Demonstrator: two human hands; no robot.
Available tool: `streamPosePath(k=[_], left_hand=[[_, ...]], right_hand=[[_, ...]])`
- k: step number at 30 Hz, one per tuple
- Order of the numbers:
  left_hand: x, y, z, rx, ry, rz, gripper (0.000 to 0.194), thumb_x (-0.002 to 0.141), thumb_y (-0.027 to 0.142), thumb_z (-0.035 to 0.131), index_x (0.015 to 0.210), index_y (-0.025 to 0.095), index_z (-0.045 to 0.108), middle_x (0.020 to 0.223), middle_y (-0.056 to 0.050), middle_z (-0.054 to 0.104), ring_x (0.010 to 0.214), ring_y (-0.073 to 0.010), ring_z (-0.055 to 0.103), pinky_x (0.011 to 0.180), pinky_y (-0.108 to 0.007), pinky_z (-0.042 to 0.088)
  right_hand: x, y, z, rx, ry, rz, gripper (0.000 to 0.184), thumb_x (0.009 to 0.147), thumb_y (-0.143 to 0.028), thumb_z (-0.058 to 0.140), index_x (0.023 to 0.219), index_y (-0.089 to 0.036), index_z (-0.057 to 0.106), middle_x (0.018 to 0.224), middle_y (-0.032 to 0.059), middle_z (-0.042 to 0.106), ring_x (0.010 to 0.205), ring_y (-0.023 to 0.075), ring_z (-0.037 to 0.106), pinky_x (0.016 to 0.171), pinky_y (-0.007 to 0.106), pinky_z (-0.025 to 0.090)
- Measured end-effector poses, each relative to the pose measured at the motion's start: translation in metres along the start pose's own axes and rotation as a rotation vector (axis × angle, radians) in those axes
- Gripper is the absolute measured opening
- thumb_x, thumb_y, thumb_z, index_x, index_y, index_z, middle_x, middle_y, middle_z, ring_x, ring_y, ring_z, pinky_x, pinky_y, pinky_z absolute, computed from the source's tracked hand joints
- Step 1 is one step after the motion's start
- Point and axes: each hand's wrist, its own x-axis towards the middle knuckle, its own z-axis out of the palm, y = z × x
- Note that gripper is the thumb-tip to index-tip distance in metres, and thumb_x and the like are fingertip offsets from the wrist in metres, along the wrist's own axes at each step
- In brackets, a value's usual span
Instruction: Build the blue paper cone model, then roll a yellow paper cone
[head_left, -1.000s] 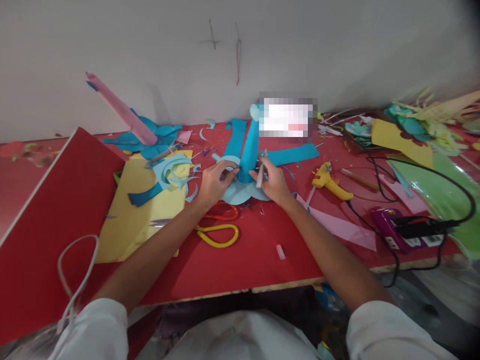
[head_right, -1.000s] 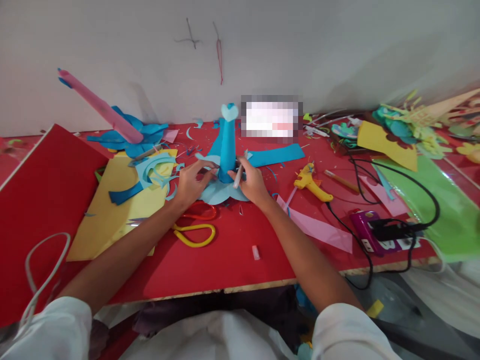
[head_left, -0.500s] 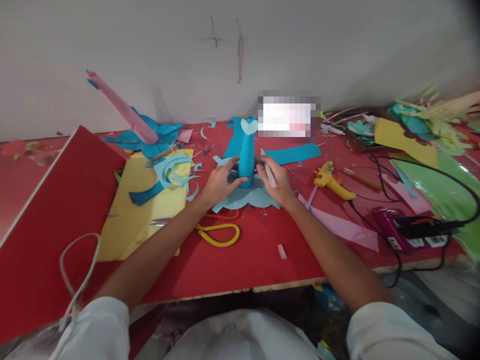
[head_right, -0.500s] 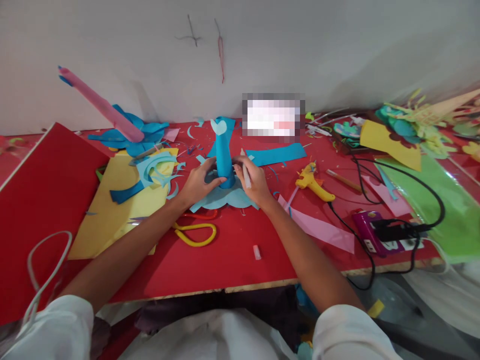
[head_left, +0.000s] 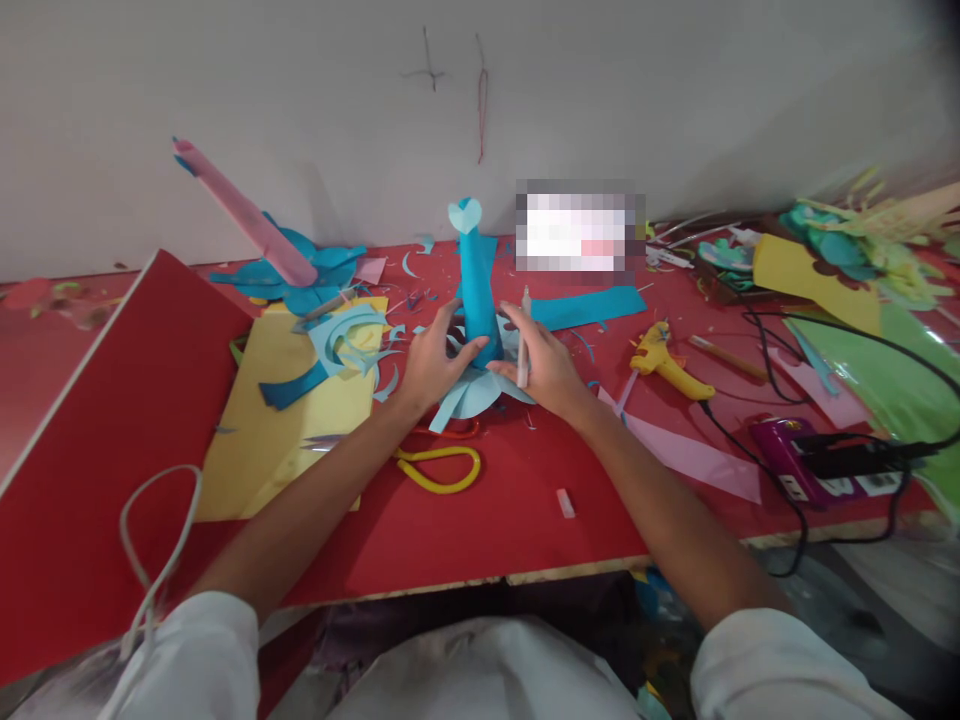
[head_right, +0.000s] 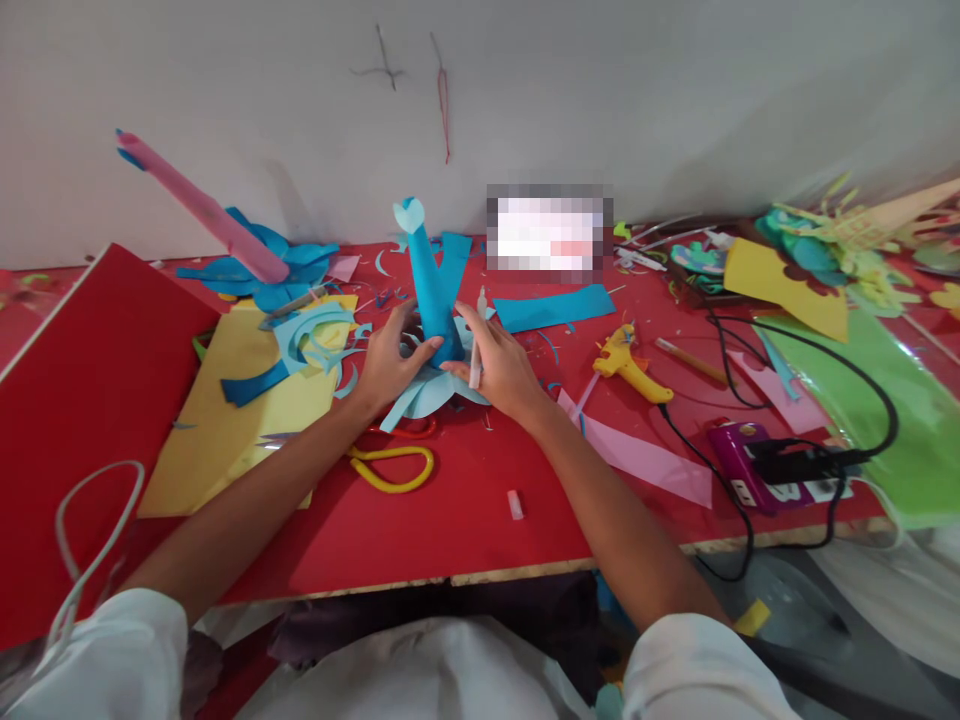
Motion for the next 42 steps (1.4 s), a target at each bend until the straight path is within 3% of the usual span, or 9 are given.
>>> streamPosePath(k=[5, 9, 15, 22, 27, 33, 37, 39, 42], left_hand=[[0.0, 0.0, 0.002, 0.0, -0.056, 0.061, 0.056, 0.101, 0.058, 0.055, 0.143, 0.02, 0.054, 0.124, -0.012, 0.074, 0.092, -0.0197, 0.072, 0.077, -0.031, 0.056], [0.002, 0.0, 0.001, 0.035, -0.061, 0.123, 0.051, 0.103, 0.055, 0.051, 0.138, 0.018, 0.059, 0.122, -0.012, 0.075, 0.104, -0.024, 0.073, 0.092, -0.036, 0.056], [0.002, -0.008, 0.007, -0.002, -0.134, 0.123, 0.064, 0.1, 0.061, 0.053, 0.147, 0.017, 0.052, 0.132, -0.016, 0.072, 0.119, -0.0305, 0.071, 0.1, -0.042, 0.056], [-0.005, 0.0, 0.004, 0.033, -0.038, 0.124, 0.061, 0.097, 0.064, 0.058, 0.137, 0.018, 0.059, 0.106, -0.01, 0.079, 0.096, -0.0248, 0.077, 0.087, -0.035, 0.059], [-0.005, -0.002, 0.003, 0.01, -0.025, 0.123, 0.06, 0.098, 0.063, 0.057, 0.139, 0.019, 0.058, 0.107, -0.009, 0.079, 0.092, -0.0223, 0.077, 0.083, -0.033, 0.06], [-0.003, -0.016, 0.014, -0.084, -0.15, 0.179, 0.088, 0.096, 0.062, 0.061, 0.165, 0.021, 0.025, 0.138, -0.019, 0.067, 0.11, -0.0284, 0.074, 0.091, -0.041, 0.061], [-0.002, -0.013, 0.011, -0.142, -0.151, 0.197, 0.095, 0.098, 0.057, 0.062, 0.17, 0.028, 0.006, 0.147, -0.019, 0.061, 0.105, -0.0242, 0.075, 0.088, -0.037, 0.062], [-0.002, -0.009, 0.007, -0.113, -0.145, 0.212, 0.092, 0.099, 0.055, 0.062, 0.17, 0.032, 0.008, 0.153, -0.017, 0.056, 0.104, -0.0224, 0.075, 0.088, -0.035, 0.062], [-0.003, -0.004, 0.002, 0.012, -0.132, 0.271, 0.071, 0.103, 0.053, 0.055, 0.166, 0.035, 0.028, 0.162, -0.014, 0.047, 0.121, -0.0262, 0.069, 0.1, -0.039, 0.059]], right_hand=[[-0.001, 0.004, 0.004, 0.017, 0.095, 0.028, 0.064, 0.096, -0.054, 0.067, 0.152, -0.029, 0.049, 0.144, 0.0116, 0.067, 0.12, 0.0312, 0.072, 0.102, 0.047, 0.061], [0.0, 0.004, 0.003, 0.017, 0.147, 0.017, 0.057, 0.097, -0.048, 0.067, 0.148, -0.027, 0.054, 0.142, 0.0106, 0.069, 0.114, 0.0296, 0.074, 0.101, 0.045, 0.063], [0.0, 0.002, 0.003, 0.038, 0.173, 0.002, 0.05, 0.1, -0.047, 0.062, 0.145, -0.026, 0.056, 0.137, 0.0103, 0.072, 0.108, 0.0266, 0.076, 0.098, 0.041, 0.064], [-0.002, -0.004, -0.004, 0.007, 0.212, -0.091, 0.043, 0.103, -0.043, 0.059, 0.143, -0.028, 0.06, 0.138, 0.0073, 0.072, 0.112, 0.0264, 0.076, 0.099, 0.04, 0.064], [-0.003, -0.005, -0.002, 0.017, 0.21, -0.102, 0.043, 0.102, -0.041, 0.061, 0.143, -0.027, 0.06, 0.136, 0.008, 0.073, 0.113, 0.0267, 0.076, 0.098, 0.039, 0.065], [0.0, 0.0, 0.0, 0.036, 0.199, -0.016, 0.046, 0.102, -0.044, 0.061, 0.144, -0.028, 0.057, 0.14, 0.0092, 0.071, 0.122, 0.0281, 0.072, 0.101, 0.041, 0.063], [0.002, -0.003, -0.002, 0.06, 0.202, -0.013, 0.045, 0.102, -0.043, 0.061, 0.143, -0.026, 0.057, 0.14, 0.0105, 0.07, 0.126, 0.0284, 0.071, 0.103, 0.042, 0.062], [0.002, -0.004, -0.002, 0.057, 0.198, -0.004, 0.043, 0.102, -0.043, 0.06, 0.142, -0.026, 0.058, 0.139, 0.0103, 0.071, 0.125, 0.028, 0.071, 0.104, 0.042, 0.061], [0.001, -0.004, 0.0, 0.055, 0.179, 0.003, 0.041, 0.103, -0.044, 0.058, 0.141, -0.028, 0.058, 0.138, 0.0091, 0.072, 0.121, 0.0272, 0.073, 0.104, 0.041, 0.062]])
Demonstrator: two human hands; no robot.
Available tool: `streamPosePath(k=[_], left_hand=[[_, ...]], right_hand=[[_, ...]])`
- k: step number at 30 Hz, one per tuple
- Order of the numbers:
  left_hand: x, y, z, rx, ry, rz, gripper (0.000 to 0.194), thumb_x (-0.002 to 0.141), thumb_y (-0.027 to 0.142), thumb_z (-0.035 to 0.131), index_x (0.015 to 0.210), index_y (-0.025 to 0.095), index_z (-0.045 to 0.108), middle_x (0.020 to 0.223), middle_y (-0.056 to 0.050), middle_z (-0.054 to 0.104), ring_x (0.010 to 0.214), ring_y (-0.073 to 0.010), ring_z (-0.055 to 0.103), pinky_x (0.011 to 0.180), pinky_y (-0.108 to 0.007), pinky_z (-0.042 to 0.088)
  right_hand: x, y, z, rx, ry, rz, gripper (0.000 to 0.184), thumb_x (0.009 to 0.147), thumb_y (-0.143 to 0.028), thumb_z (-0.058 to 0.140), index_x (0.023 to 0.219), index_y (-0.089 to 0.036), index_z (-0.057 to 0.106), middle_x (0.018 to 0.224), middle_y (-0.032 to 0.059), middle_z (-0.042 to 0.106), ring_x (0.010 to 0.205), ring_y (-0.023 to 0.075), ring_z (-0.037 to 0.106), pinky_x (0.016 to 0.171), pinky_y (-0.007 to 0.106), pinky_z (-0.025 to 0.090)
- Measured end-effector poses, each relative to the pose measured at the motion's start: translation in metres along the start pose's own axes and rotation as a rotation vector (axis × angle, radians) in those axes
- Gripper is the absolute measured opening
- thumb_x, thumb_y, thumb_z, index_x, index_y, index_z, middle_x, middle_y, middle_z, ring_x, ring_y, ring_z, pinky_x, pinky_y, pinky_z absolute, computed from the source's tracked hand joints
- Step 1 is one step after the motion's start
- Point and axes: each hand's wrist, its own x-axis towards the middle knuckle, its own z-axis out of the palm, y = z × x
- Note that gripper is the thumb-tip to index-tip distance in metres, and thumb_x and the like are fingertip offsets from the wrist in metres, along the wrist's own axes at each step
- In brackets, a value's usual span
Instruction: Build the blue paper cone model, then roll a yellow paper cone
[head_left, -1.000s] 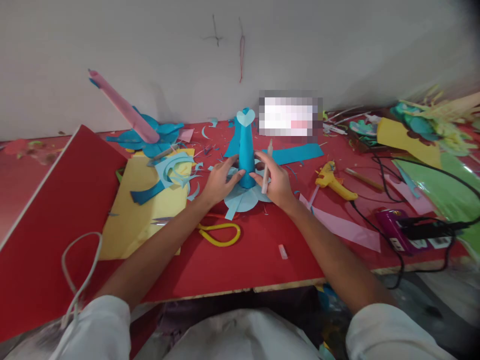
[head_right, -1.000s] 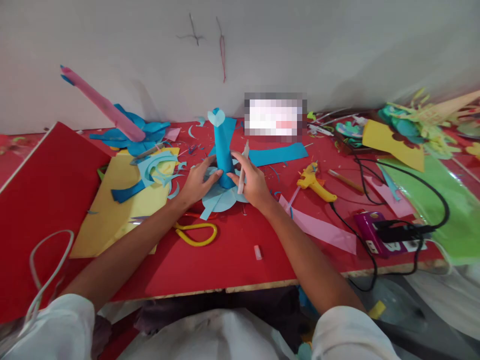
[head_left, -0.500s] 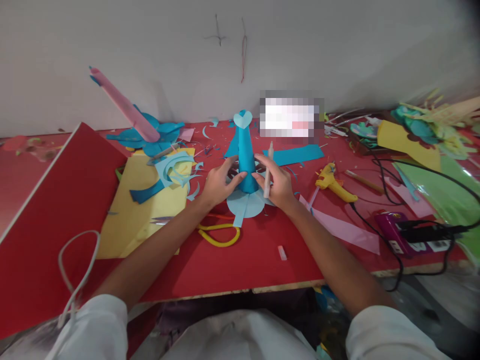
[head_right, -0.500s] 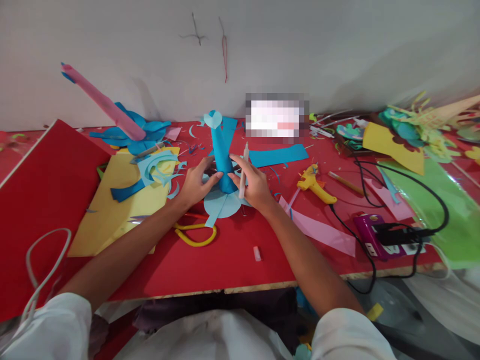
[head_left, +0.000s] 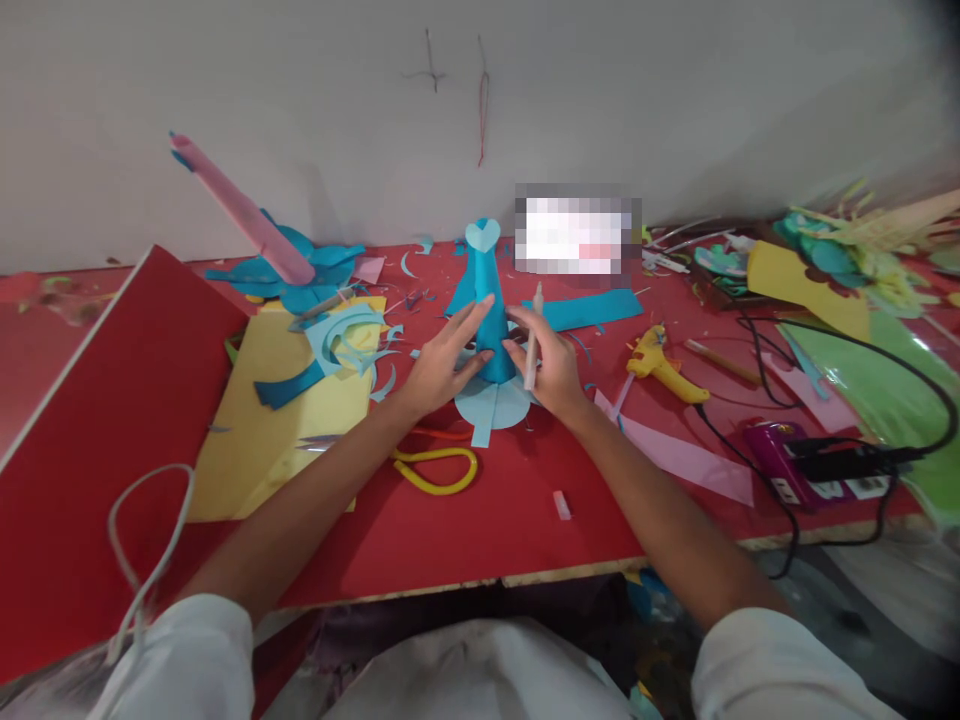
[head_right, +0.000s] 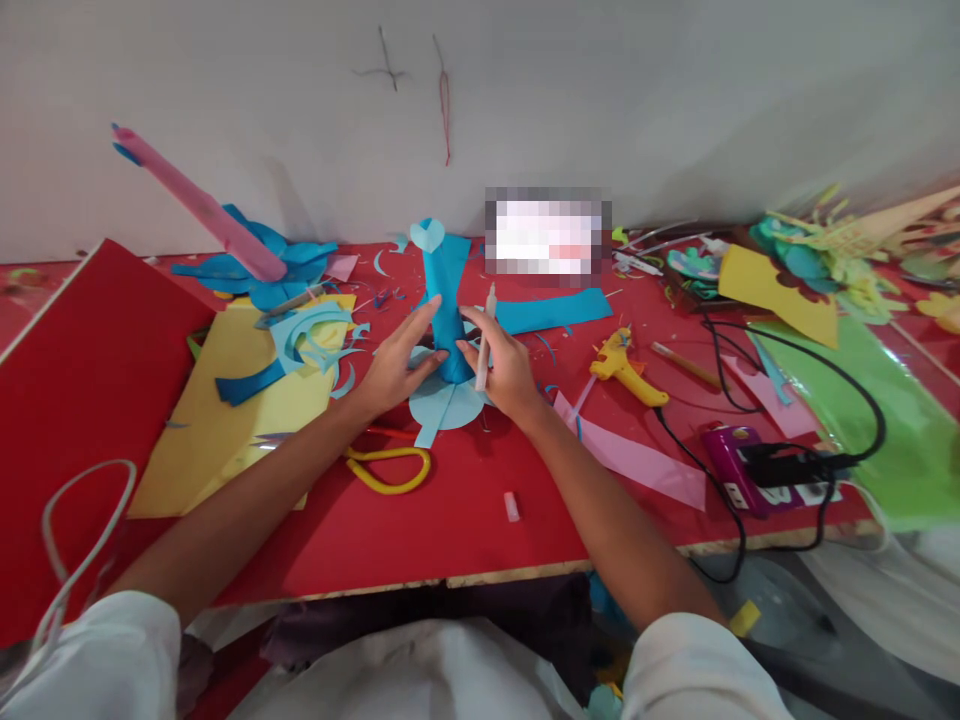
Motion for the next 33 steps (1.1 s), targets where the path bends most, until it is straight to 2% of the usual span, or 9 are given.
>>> streamPosePath(k=[2, 6, 9, 13, 17, 20, 23, 28, 33], left_hand=[[-0.001, 0.001, 0.0, 0.061, -0.022, 0.022, 0.062, 0.105, 0.052, 0.05, 0.163, 0.035, 0.037, 0.166, -0.013, 0.04, 0.136, -0.0301, 0.06, 0.106, -0.043, 0.057], [-0.001, 0.002, 0.002, 0.056, -0.057, 0.011, 0.06, 0.108, 0.051, 0.043, 0.164, 0.034, 0.033, 0.169, -0.012, 0.033, 0.148, -0.0323, 0.048, 0.11, -0.045, 0.055], [0.0, 0.002, 0.002, 0.025, -0.037, -0.002, 0.058, 0.109, 0.049, 0.038, 0.165, 0.032, 0.033, 0.167, -0.013, 0.035, 0.153, -0.0325, 0.041, 0.116, -0.046, 0.05], [0.001, -0.001, 0.001, -0.033, -0.022, -0.001, 0.058, 0.11, 0.048, 0.036, 0.165, 0.032, 0.031, 0.165, -0.013, 0.039, 0.149, -0.0301, 0.046, 0.12, -0.047, 0.046], [0.002, -0.003, 0.002, -0.046, 0.014, -0.009, 0.056, 0.111, 0.048, 0.033, 0.164, 0.03, 0.035, 0.162, -0.014, 0.042, 0.147, -0.0273, 0.049, 0.119, -0.043, 0.046], [0.003, -0.004, 0.002, -0.032, 0.052, -0.021, 0.056, 0.111, 0.049, 0.032, 0.163, 0.029, 0.037, 0.162, -0.014, 0.043, 0.149, -0.027, 0.047, 0.12, -0.043, 0.046], [0.003, -0.004, 0.002, -0.007, 0.089, -0.014, 0.056, 0.11, 0.051, 0.032, 0.162, 0.029, 0.039, 0.162, -0.014, 0.044, 0.148, -0.0276, 0.047, 0.119, -0.044, 0.046], [0.002, 0.001, 0.0, 0.046, 0.162, 0.013, 0.056, 0.11, 0.051, 0.033, 0.162, 0.031, 0.039, 0.162, -0.013, 0.042, 0.146, -0.0285, 0.049, 0.111, -0.04, 0.052], [0.0, 0.002, -0.001, 0.102, 0.168, 0.016, 0.056, 0.109, 0.055, 0.036, 0.161, 0.033, 0.041, 0.167, -0.013, 0.034, 0.148, -0.0321, 0.048, 0.113, -0.043, 0.052]], right_hand=[[-0.001, 0.001, 0.002, 0.008, 0.007, -0.012, 0.041, 0.103, -0.045, 0.058, 0.14, -0.028, 0.059, 0.136, 0.0092, 0.072, 0.119, 0.0272, 0.074, 0.103, 0.041, 0.062], [-0.001, -0.002, 0.003, 0.05, 0.063, -0.006, 0.04, 0.109, -0.044, 0.044, 0.142, -0.027, 0.057, 0.134, 0.0096, 0.073, 0.121, 0.0255, 0.073, 0.101, 0.043, 0.063], [-0.001, -0.01, 0.0, 0.062, 0.18, 0.038, 0.044, 0.111, -0.046, 0.036, 0.146, -0.027, 0.054, 0.116, 0.0088, 0.078, 0.102, 0.0228, 0.077, 0.09, 0.042, 0.065], [-0.002, -0.019, -0.006, 0.038, 0.256, -0.057, 0.047, 0.108, -0.056, 0.041, 0.131, -0.025, 0.067, 0.094, 0.0069, 0.078, 0.078, 0.0204, 0.074, 0.074, 0.037, 0.063], [-0.004, -0.024, -0.01, 0.012, 0.23, -0.081, 0.048, 0.106, -0.059, 0.041, 0.107, -0.024, 0.074, 0.089, 0.0083, 0.078, 0.079, 0.0221, 0.074, 0.073, 0.038, 0.062], [-0.005, -0.027, -0.008, -0.022, 0.228, -0.045, 0.039, 0.106, -0.053, 0.047, 0.1, -0.025, 0.073, 0.089, 0.0079, 0.078, 0.08, 0.0219, 0.074, 0.074, 0.038, 0.062], [-0.004, -0.028, -0.002, -0.042, 0.195, -0.042, 0.032, 0.106, -0.048, 0.048, 0.104, -0.026, 0.071, 0.093, 0.0082, 0.077, 0.086, 0.0221, 0.074, 0.079, 0.038, 0.063], [-0.003, -0.02, 0.008, 0.046, 0.175, 0.038, 0.035, 0.11, -0.045, 0.038, 0.129, -0.026, 0.061, 0.111, 0.0098, 0.075, 0.102, 0.0212, 0.074, 0.091, 0.037, 0.062], [-0.002, -0.009, 0.009, 0.16, 0.081, 0.082, 0.028, 0.11, -0.043, 0.043, 0.123, -0.025, 0.061, 0.113, 0.0066, 0.076, 0.101, 0.0195, 0.075, 0.089, 0.034, 0.061]])
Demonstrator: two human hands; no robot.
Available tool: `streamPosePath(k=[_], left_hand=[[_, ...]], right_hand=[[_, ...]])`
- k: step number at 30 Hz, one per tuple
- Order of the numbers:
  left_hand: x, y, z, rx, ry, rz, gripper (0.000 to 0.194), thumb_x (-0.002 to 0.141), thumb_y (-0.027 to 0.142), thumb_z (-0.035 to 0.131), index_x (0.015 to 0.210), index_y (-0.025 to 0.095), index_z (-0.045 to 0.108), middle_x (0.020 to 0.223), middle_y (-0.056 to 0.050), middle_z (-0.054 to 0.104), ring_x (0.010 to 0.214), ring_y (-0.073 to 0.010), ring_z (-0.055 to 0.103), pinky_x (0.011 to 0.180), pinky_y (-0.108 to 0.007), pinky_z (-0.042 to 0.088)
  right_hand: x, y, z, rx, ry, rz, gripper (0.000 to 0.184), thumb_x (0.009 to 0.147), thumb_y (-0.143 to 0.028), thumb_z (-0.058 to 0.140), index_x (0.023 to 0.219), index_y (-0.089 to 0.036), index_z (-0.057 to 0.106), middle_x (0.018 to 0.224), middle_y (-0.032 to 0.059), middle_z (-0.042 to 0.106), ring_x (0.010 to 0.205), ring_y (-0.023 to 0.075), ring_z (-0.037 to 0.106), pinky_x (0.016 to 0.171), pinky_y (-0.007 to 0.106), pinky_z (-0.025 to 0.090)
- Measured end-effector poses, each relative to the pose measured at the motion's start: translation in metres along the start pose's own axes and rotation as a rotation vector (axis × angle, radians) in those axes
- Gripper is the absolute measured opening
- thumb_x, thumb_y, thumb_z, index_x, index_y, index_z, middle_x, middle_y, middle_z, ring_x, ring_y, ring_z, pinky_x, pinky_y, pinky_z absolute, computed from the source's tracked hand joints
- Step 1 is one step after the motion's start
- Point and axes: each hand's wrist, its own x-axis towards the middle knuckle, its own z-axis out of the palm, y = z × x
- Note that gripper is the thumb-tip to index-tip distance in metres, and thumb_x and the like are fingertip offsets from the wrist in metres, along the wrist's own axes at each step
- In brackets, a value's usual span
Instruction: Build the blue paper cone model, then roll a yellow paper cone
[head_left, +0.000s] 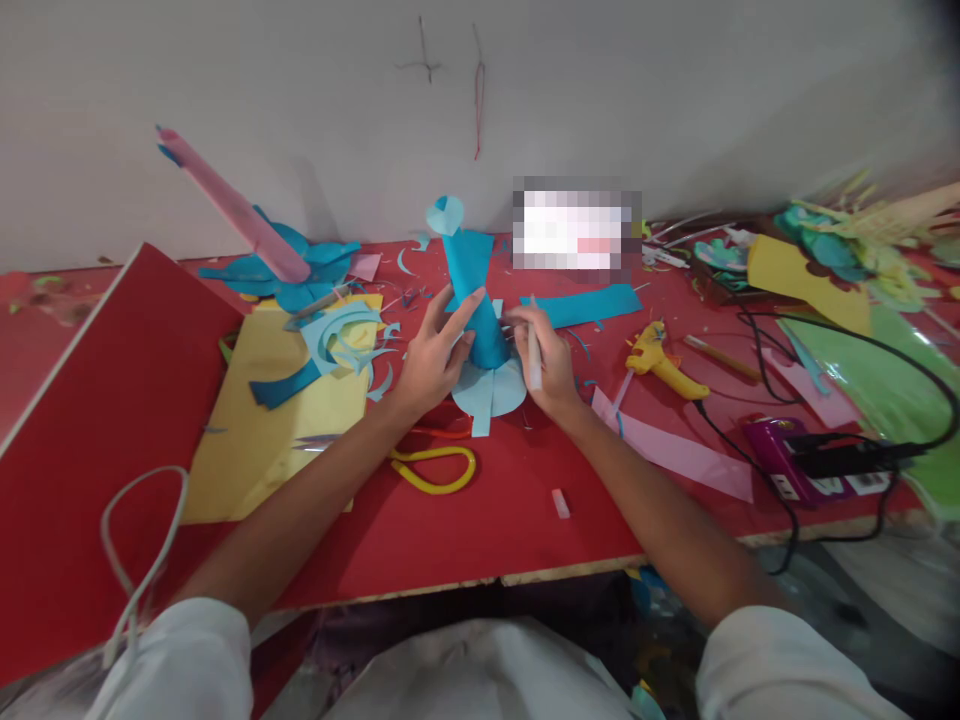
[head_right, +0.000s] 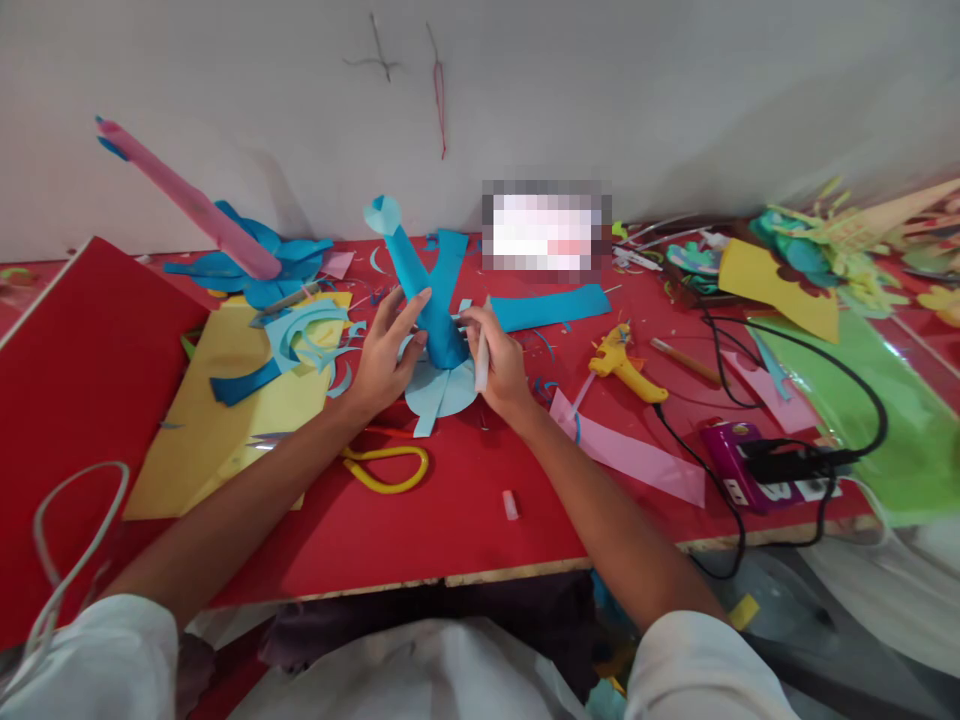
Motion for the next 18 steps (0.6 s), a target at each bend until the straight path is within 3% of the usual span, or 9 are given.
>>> streamPosePath(k=[6, 10, 14, 18], left_hand=[[0.001, -0.003, 0.001, -0.06, -0.027, 0.05, 0.052, 0.109, 0.051, 0.041, 0.156, 0.032, 0.05, 0.169, -0.012, 0.034, 0.143, -0.0307, 0.054, 0.118, -0.047, 0.049], [0.002, -0.005, 0.003, -0.094, -0.105, 0.06, 0.051, 0.108, 0.05, 0.044, 0.153, 0.03, 0.054, 0.168, -0.014, 0.035, 0.135, -0.0284, 0.061, 0.115, -0.045, 0.052], [0.002, -0.005, 0.002, -0.095, -0.123, 0.037, 0.051, 0.108, 0.049, 0.044, 0.155, 0.03, 0.052, 0.167, -0.013, 0.038, 0.145, -0.0297, 0.052, 0.119, -0.046, 0.048], [0.002, -0.006, 0.002, -0.127, -0.119, 0.021, 0.05, 0.11, 0.045, 0.04, 0.156, 0.029, 0.05, 0.166, -0.013, 0.039, 0.151, -0.0289, 0.045, 0.121, -0.046, 0.045]], right_hand=[[0.004, 0.001, -0.007, -0.055, -0.038, 0.038, 0.032, 0.109, -0.048, 0.044, 0.121, -0.025, 0.063, 0.105, 0.0057, 0.077, 0.089, 0.0176, 0.074, 0.08, 0.03, 0.061], [0.007, 0.0, -0.014, -0.074, 0.059, 0.044, 0.038, 0.108, -0.052, 0.044, 0.123, -0.025, 0.066, 0.097, 0.0067, 0.077, 0.083, 0.0194, 0.075, 0.075, 0.032, 0.063], [0.006, -0.002, -0.02, -0.029, 0.145, 0.018, 0.04, 0.107, -0.054, 0.043, 0.118, -0.026, 0.07, 0.093, 0.0068, 0.077, 0.074, 0.019, 0.074, 0.066, 0.033, 0.063], [0.002, -0.01, -0.019, -0.081, 0.105, -0.04, 0.032, 0.104, -0.05, 0.051, 0.104, -0.025, 0.072, 0.091, 0.0062, 0.077, 0.076, 0.0194, 0.073, 0.071, 0.035, 0.063]])
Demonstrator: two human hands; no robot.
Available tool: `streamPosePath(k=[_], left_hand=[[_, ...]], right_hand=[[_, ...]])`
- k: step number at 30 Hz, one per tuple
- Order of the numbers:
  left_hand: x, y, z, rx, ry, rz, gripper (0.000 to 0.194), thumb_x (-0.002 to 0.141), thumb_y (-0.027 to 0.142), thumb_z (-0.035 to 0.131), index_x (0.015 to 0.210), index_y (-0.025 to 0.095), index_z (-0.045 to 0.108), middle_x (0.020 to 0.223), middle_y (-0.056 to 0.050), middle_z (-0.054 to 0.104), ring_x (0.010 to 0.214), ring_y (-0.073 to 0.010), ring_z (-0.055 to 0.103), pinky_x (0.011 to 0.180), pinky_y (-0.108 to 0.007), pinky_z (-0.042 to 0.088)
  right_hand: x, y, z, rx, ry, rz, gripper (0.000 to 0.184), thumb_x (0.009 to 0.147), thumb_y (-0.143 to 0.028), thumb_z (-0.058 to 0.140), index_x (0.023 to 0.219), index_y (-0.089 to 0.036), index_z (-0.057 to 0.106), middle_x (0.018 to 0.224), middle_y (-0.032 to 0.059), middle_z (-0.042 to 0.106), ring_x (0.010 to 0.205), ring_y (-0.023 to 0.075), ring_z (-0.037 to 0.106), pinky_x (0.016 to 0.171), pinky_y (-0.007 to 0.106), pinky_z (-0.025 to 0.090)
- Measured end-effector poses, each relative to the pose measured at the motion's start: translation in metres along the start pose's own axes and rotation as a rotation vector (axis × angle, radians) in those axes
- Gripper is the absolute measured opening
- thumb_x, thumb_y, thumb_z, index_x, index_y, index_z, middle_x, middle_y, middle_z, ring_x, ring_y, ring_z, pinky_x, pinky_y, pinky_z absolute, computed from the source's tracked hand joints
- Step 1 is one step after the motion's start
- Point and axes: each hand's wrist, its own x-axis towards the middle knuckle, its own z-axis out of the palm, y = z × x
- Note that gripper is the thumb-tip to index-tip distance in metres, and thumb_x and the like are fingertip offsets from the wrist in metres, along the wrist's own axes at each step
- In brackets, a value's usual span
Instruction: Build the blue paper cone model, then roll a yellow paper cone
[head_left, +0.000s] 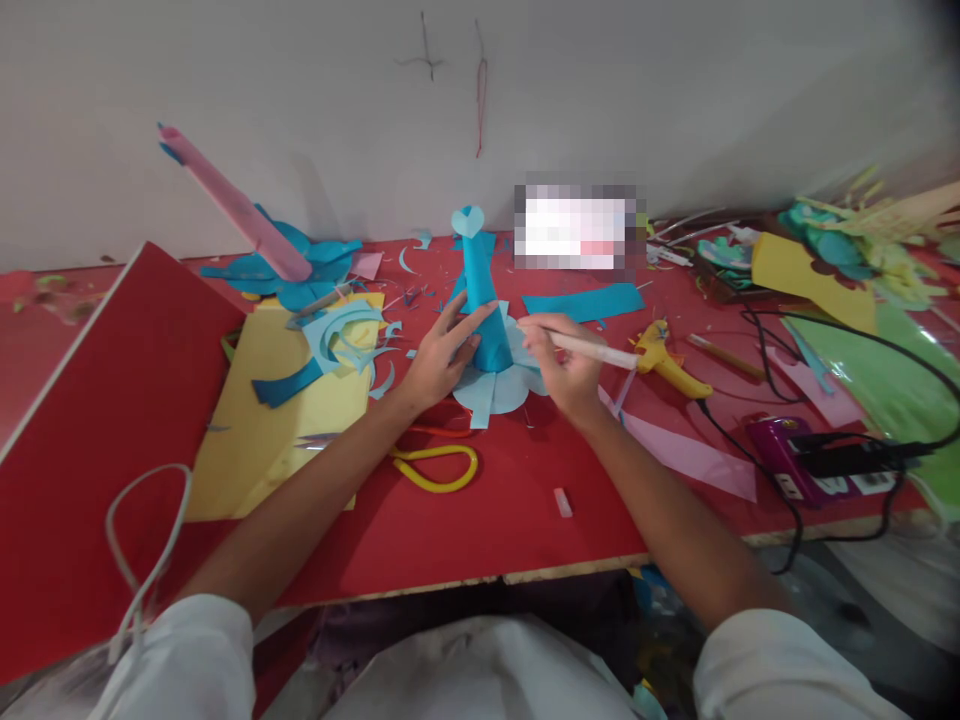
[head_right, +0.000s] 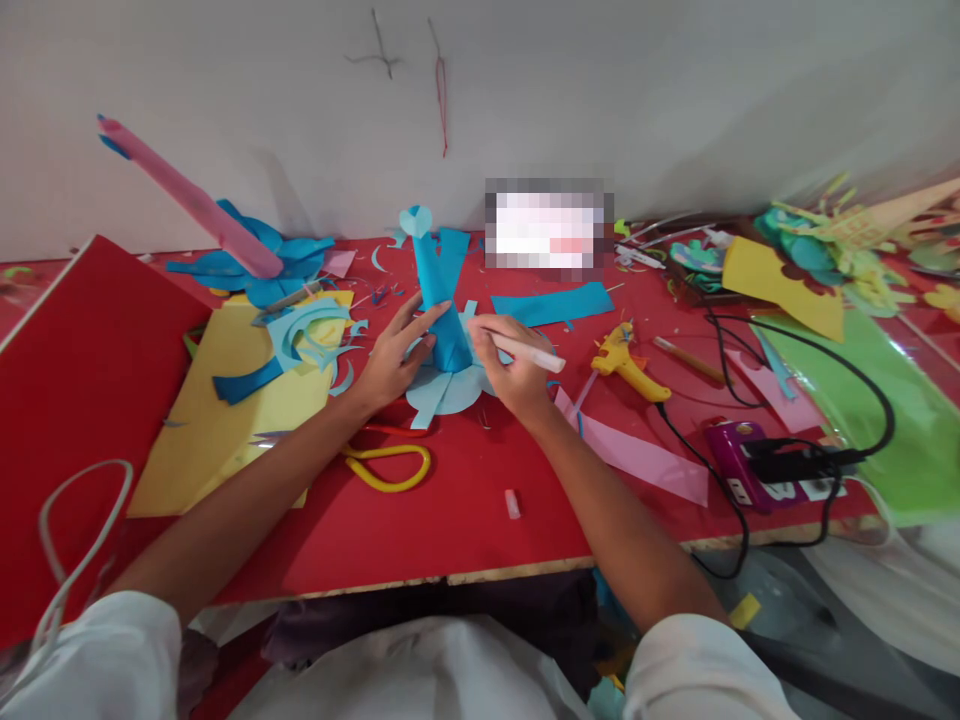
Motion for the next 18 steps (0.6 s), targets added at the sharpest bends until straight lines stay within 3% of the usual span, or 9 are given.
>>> streamPosePath(k=[4, 9, 18], left_hand=[[0.0, -0.001, 0.0, 0.003, -0.001, -0.012, 0.051, 0.109, 0.047, 0.041, 0.156, 0.029, 0.049, 0.167, -0.013, 0.039, 0.153, -0.0293, 0.043, 0.121, -0.045, 0.045], [0.0, -0.003, 0.0, 0.004, -0.018, -0.036, 0.057, 0.109, 0.052, 0.04, 0.16, 0.028, 0.044, 0.166, -0.014, 0.039, 0.151, -0.0302, 0.045, 0.118, -0.045, 0.048], [0.001, -0.004, 0.003, 0.0, -0.016, -0.02, 0.056, 0.108, 0.051, 0.043, 0.16, 0.03, 0.044, 0.165, -0.014, 0.04, 0.152, -0.0305, 0.044, 0.119, -0.045, 0.047]], right_hand=[[-0.003, -0.01, 0.005, -0.039, -0.063, -0.074, 0.02, 0.102, -0.042, 0.057, 0.095, -0.025, 0.066, 0.083, 0.0032, 0.074, 0.069, 0.0163, 0.068, 0.065, 0.03, 0.057], [-0.006, -0.015, 0.008, -0.087, -0.143, -0.068, 0.022, 0.103, -0.04, 0.055, 0.088, -0.024, 0.061, 0.076, 0.0009, 0.07, 0.063, 0.0142, 0.064, 0.062, 0.027, 0.053], [-0.007, -0.009, 0.012, -0.112, -0.233, -0.11, 0.022, 0.105, -0.042, 0.05, 0.095, -0.025, 0.062, 0.085, 0.0028, 0.072, 0.074, 0.0162, 0.068, 0.072, 0.027, 0.056]])
